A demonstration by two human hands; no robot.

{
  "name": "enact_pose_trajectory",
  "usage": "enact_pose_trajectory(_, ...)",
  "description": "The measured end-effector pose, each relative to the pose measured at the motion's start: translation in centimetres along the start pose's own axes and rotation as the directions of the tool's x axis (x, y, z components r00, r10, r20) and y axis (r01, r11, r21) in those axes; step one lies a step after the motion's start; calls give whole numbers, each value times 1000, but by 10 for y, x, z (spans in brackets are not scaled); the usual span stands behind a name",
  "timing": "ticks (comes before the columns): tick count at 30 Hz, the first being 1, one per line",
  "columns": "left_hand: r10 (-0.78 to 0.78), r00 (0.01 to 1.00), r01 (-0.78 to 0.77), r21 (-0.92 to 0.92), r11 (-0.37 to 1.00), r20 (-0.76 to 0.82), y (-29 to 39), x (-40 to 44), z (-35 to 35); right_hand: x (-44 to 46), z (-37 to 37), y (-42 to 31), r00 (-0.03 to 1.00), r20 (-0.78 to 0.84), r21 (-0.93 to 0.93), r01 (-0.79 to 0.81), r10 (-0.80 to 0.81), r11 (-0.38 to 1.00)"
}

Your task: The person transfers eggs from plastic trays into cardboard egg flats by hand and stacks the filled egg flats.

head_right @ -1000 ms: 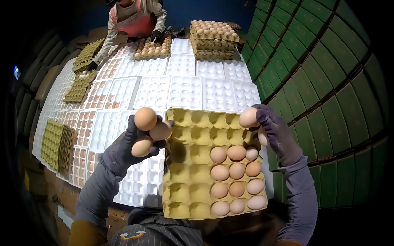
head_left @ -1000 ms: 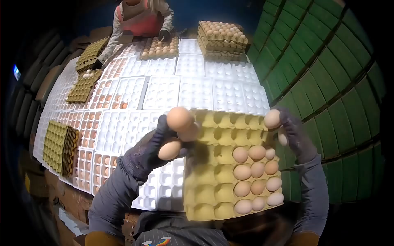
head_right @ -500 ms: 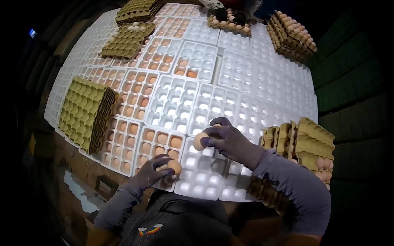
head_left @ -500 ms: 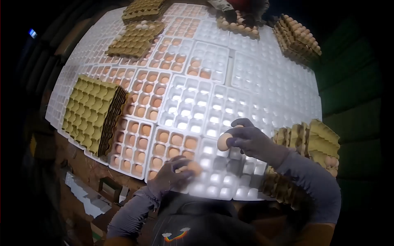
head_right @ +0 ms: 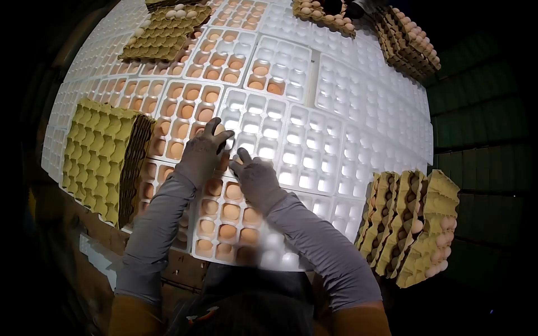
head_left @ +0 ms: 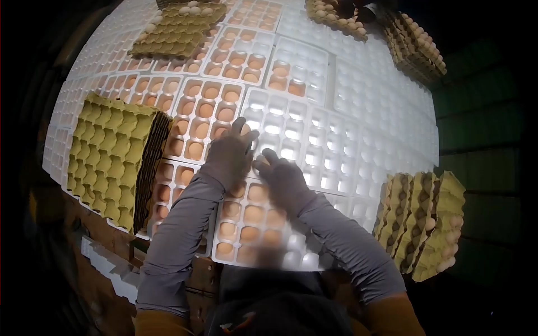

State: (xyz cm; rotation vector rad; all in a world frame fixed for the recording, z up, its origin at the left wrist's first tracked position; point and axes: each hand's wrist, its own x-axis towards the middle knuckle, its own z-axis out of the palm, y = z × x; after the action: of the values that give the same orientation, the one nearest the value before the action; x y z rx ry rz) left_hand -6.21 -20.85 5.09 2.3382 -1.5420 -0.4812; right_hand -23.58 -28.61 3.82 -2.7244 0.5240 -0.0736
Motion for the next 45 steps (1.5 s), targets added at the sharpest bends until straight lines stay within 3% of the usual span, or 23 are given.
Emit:
enact_pose_trajectory(2, -58, 982, 50, 48, 998, 177, 4, 18, -6, 10, 2, 0, 1000, -5, 95, -12, 12, 995)
enact_pose_trajectory(5, -42, 999, 43, -37, 998, 10, 8, 28, -1, 31, 3, 23, 908, -398, 172, -69, 133, 983)
enact_pose_trajectory(7, 16, 989, -67, -351, 934, -147, 19, 37, 12, 41, 5, 40, 864, -477, 254, -43, 164, 966)
enact_pose_trajectory(9, 70, 936, -222, -425, 877, -345, 35, 48, 38, 37, 18, 50, 808, -540, 375, -21, 237, 927)
enact_pose_trajectory(11, 166, 940, -274, -369, 888, -298, 42, 50, 53, 13, 8, 44, 764, -441, 672, -67, 471, 738)
enact_pose_trajectory(13, 232, 922, -292, -165, 942, -309, 37, 53, 77, -27, -8, 27, 745, -226, 925, -39, 628, 378)
enact_pose_trajectory(16, 161, 951, -239, -295, 925, -263, 50, 47, 67, -106, -39, 0, 824, -43, 929, -176, 565, 327)
enact_pose_trajectory(17, 144, 898, -319, -387, 865, -417, 62, 46, 62, -131, -44, -5, 832, 10, 895, -255, 554, 366)
enact_pose_trajectory(18, 187, 806, -388, -263, 883, -561, 79, 51, 55, -155, -50, -11, 866, -11, 881, -228, 500, 415)
enact_pose_trajectory(21, 266, 847, -511, -564, 649, -461, 184, 46, 5, -207, -90, -23, 931, -64, 912, -92, 359, 400)
enact_pose_trajectory(24, 535, 714, -699, -504, 507, -452, 311, 19, -21, -237, -122, -24, 940, -262, 880, 139, 220, 455)
enact_pose_trajectory(27, 766, 544, -824, -392, 410, -343, 415, 3, -12, -285, -172, -5, 992, -125, 946, 108, 35, 306)
enact_pose_trajectory(30, 812, 537, -841, -228, 491, -231, 502, -3, 15, -348, -206, 34, 941, -338, 798, 301, -26, 521)
enact_pose_trajectory(32, 816, 550, -835, -81, 545, -179, 540, -1, 38, -394, -255, 72, 911, -413, 678, 300, 10, 671)
enact_pose_trajectory(35, 773, 630, -775, 0, 632, 82, 574, 1, 40, -456, -342, 141, 865, -492, 469, 171, 96, 867)
enact_pose_trajectory(36, 777, 630, -777, 14, 630, 2, 576, -3, 39, -460, -356, 168, 821, -562, -37, 98, -102, 994)
enact_pose_trajectory(37, 762, 648, -761, -31, 648, 10, 580, -2, 37, -462, -366, 185, 798, -452, 446, -185, 398, 876)
enact_pose_trajectory(38, 745, 667, -742, -77, 666, 24, 582, -1, 37, -460, -368, 221, 786, -543, 216, -209, 295, 954)
enact_pose_trajectory(40, 695, 718, -677, -190, 711, 39, 584, 0, 29, -447, -373, 277, 905, -370, 31, -215, 211, 976)
enact_pose_trajectory(41, 631, 776, -552, -463, 694, 20, 582, -1, 28, -438, -367, 293, 930, -362, -99, -101, 59, 990)
enact_pose_trajectory(43, 492, 869, -201, -870, 450, 53, 578, -5, 22, -424, -360, 311, 941, -338, -111, -17, -21, 994)
enact_pose_trajectory(44, 415, 899, -89, -870, 486, 140, 572, -2, 5, -426, -365, 312, 929, -323, 217, -112, 179, 970)
enact_pose_trajectory(45, 356, 927, 72, -989, 132, 115, 563, 3, 10, -427, -381, 301, 900, -240, 519, -198, 365, 831)
